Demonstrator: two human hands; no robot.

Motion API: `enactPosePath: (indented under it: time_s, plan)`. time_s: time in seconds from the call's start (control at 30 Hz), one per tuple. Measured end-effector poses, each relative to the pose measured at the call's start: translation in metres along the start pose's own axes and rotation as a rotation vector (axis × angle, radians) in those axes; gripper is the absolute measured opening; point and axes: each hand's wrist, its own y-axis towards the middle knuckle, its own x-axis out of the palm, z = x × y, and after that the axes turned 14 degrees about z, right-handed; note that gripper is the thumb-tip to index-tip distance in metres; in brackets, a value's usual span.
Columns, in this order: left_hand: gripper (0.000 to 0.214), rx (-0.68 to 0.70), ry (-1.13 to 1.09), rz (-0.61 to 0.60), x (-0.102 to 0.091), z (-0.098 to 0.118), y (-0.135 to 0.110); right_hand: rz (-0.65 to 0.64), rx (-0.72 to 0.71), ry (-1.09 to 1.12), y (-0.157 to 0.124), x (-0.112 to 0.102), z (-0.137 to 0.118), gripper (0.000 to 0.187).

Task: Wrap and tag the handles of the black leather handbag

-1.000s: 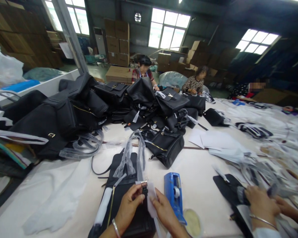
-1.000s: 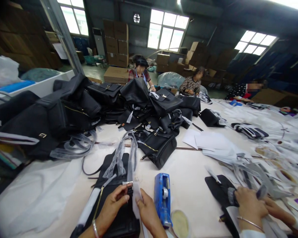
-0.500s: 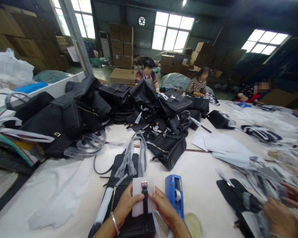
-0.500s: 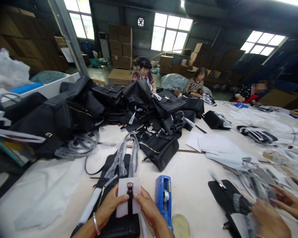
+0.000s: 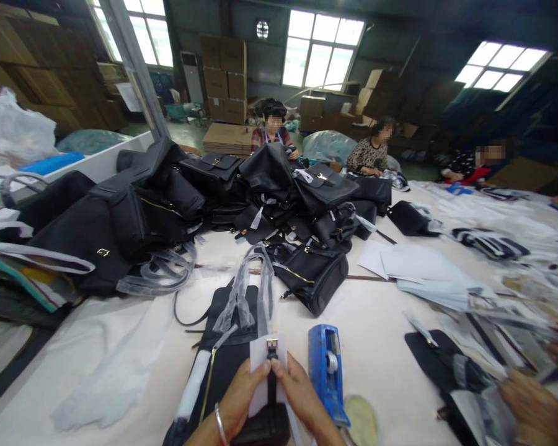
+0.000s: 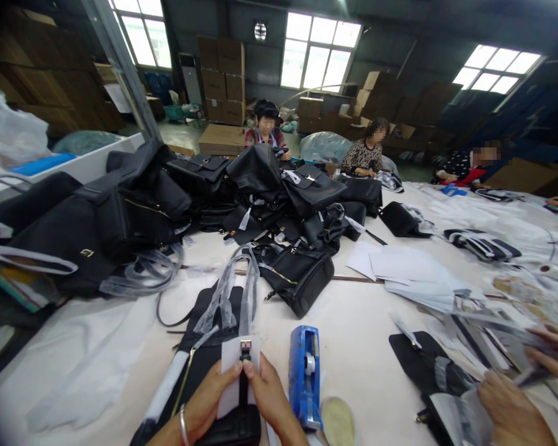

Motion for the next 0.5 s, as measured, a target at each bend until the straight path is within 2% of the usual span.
enactPosePath:
  time_s: [0.27, 0.5]
  plan:
    - [0.041, -0.063, -0.049, -0.038, 0.003, 0.000, -0.002, 0.086, -0.088, -0.126, -0.009, -0.001, 0.004, 0.045]
    - [0.042, -0.130, -0.054, -0.133, 0.006, 0.009, 0.003, 0.169, -0.075, -0.175, -0.015, -0.001, 0.012, 0.041]
